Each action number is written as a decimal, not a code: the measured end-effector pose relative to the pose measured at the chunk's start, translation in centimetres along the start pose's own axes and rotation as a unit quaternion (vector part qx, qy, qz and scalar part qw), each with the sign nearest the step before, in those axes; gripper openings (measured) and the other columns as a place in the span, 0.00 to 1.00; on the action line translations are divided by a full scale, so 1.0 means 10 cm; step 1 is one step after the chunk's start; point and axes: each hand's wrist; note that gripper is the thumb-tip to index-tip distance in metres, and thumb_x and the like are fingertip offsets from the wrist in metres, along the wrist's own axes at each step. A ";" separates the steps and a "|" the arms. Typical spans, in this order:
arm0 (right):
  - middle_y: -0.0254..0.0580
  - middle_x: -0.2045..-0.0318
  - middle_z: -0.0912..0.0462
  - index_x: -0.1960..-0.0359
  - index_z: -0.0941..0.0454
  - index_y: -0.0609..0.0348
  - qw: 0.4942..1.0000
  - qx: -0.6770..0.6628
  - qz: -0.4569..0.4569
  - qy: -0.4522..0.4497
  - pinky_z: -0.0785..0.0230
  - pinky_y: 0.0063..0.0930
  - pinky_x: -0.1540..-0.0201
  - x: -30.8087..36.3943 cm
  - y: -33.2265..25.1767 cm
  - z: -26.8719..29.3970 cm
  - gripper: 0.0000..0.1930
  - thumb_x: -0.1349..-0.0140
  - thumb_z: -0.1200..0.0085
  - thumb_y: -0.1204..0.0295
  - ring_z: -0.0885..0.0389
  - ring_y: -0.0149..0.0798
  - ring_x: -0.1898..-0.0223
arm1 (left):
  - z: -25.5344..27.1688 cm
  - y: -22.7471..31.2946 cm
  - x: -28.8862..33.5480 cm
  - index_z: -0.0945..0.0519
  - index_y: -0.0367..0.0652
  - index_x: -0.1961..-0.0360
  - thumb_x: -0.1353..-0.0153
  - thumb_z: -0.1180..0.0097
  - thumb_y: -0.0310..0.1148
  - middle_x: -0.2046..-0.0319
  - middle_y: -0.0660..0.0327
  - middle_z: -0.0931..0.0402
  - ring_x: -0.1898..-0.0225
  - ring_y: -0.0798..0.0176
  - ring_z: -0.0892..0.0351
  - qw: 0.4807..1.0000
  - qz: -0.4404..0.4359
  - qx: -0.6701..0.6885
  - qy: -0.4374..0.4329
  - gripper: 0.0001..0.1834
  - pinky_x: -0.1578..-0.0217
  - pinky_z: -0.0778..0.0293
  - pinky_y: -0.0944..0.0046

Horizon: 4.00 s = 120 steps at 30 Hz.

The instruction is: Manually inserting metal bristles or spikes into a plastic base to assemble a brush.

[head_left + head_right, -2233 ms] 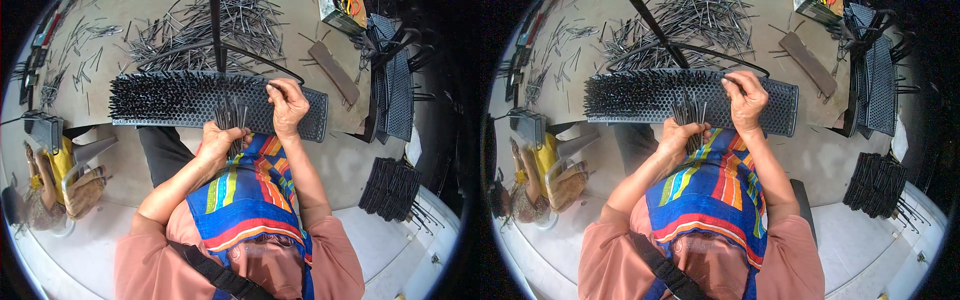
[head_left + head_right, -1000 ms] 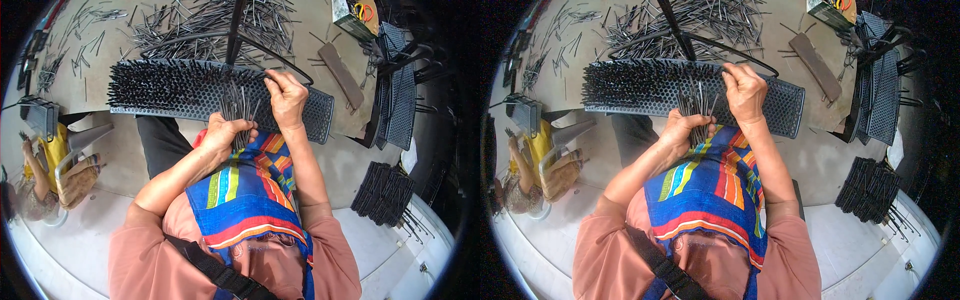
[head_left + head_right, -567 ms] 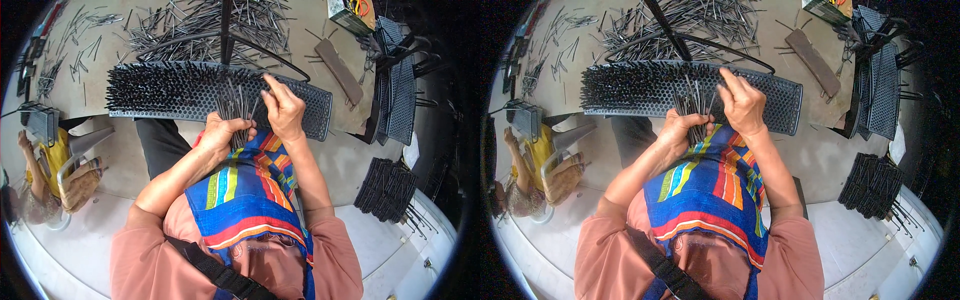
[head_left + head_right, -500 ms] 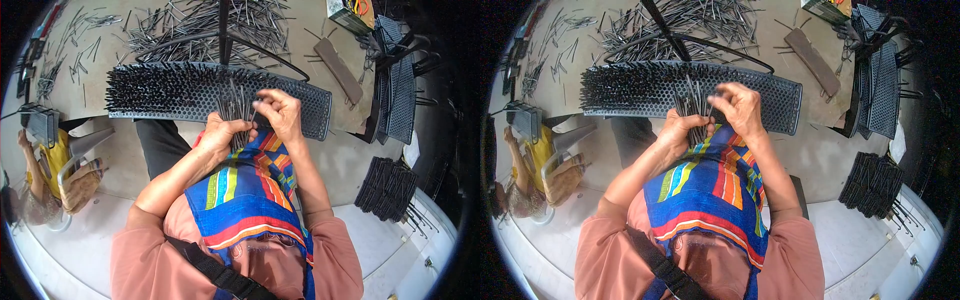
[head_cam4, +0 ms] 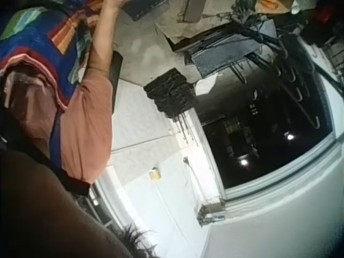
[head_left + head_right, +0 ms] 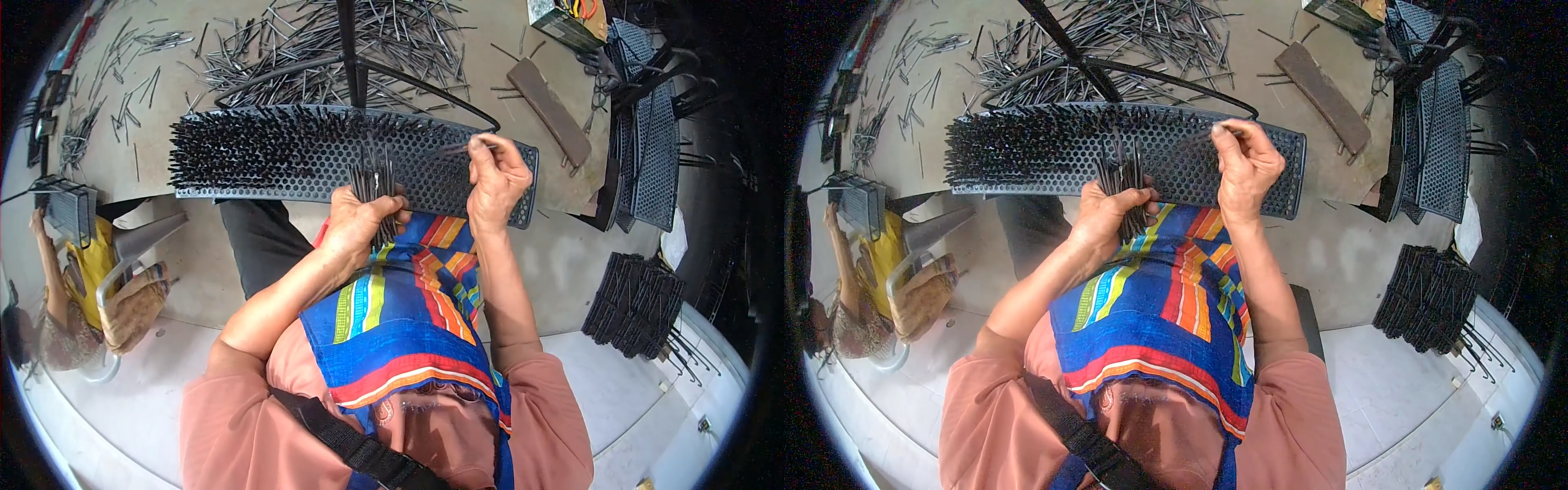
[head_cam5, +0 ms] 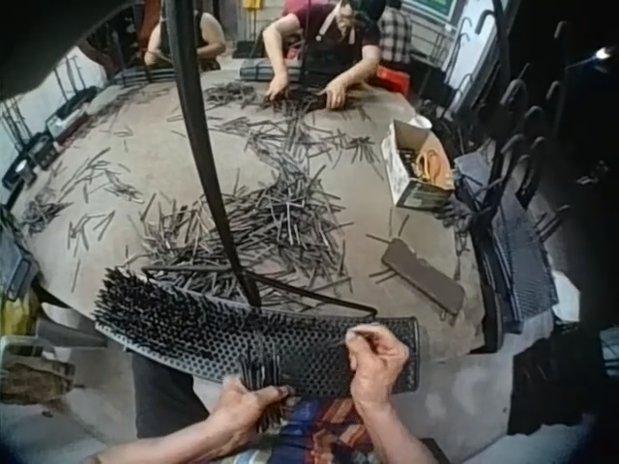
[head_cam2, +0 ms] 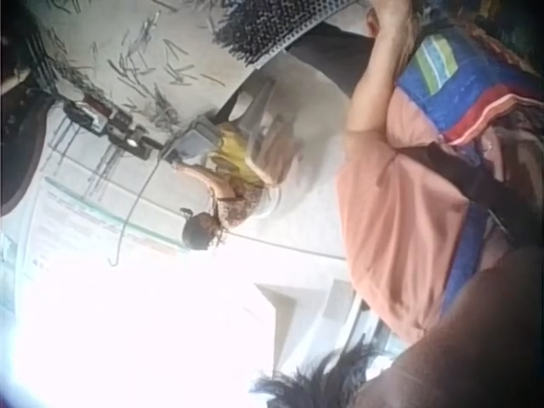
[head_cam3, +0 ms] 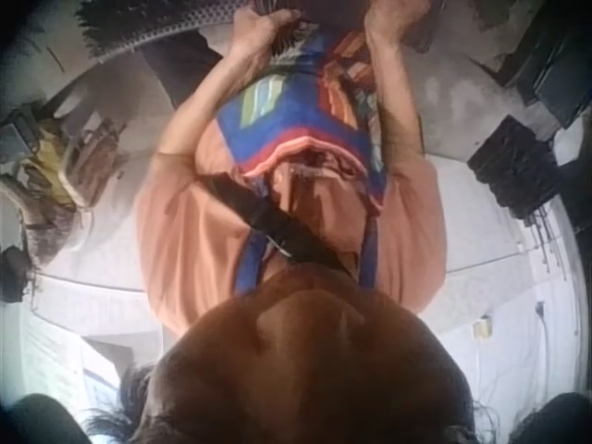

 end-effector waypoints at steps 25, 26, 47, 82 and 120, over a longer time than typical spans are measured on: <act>0.32 0.75 0.22 0.70 0.17 0.64 0.924 0.329 0.184 -0.069 0.40 0.17 0.75 -0.12 0.11 -0.20 0.05 0.48 0.35 0.81 0.32 0.22 0.78 | 0.00 -0.01 -0.09 0.19 0.30 0.66 0.48 0.46 0.16 0.72 0.51 0.18 0.76 0.62 0.18 0.999 0.015 -0.003 -0.033 0.08 0.78 0.22 0.67; 0.32 0.75 0.23 0.70 0.17 0.64 0.939 0.286 0.184 -0.050 0.40 0.18 0.76 -0.12 0.13 -0.23 0.05 0.49 0.34 0.82 0.32 0.23 0.78 | 0.01 -0.01 -0.09 0.19 0.30 0.66 0.48 0.46 0.16 0.72 0.51 0.18 0.76 0.62 0.18 0.999 0.018 0.002 -0.038 0.08 0.78 0.22 0.67; 0.34 0.77 0.19 0.67 0.19 0.67 0.921 0.008 -0.282 -0.269 0.36 0.14 0.80 0.11 -0.08 -0.03 0.06 0.45 0.37 0.78 0.25 0.22 0.81 | -0.09 -0.01 -0.05 0.19 0.31 0.63 0.46 0.43 0.17 0.72 0.52 0.18 0.76 0.61 0.17 0.997 0.046 0.022 -0.056 0.09 0.76 0.19 0.65; 0.27 0.77 0.23 0.68 0.18 0.65 0.954 0.238 0.168 -0.071 0.42 0.14 0.78 -0.26 0.09 0.10 0.03 0.43 0.37 0.81 0.33 0.18 0.80 | -0.08 -0.07 -0.05 0.22 0.29 0.61 0.45 0.48 0.17 0.68 0.49 0.18 0.71 0.58 0.16 0.996 0.073 0.034 -0.048 0.09 0.72 0.17 0.61; 0.30 0.75 0.19 0.69 0.17 0.68 0.977 0.208 0.031 -0.042 0.31 0.14 0.67 -0.29 0.14 0.11 0.03 0.43 0.36 0.82 0.24 0.20 0.73 | -0.05 -0.03 -0.05 0.21 0.29 0.65 0.48 0.49 0.14 0.71 0.50 0.18 0.74 0.61 0.18 0.997 0.048 0.021 -0.052 0.09 0.74 0.20 0.64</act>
Point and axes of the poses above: each hand's wrist, its own x-axis away from the middle knuckle, its own z-axis out of the back of the hand, y = z × x
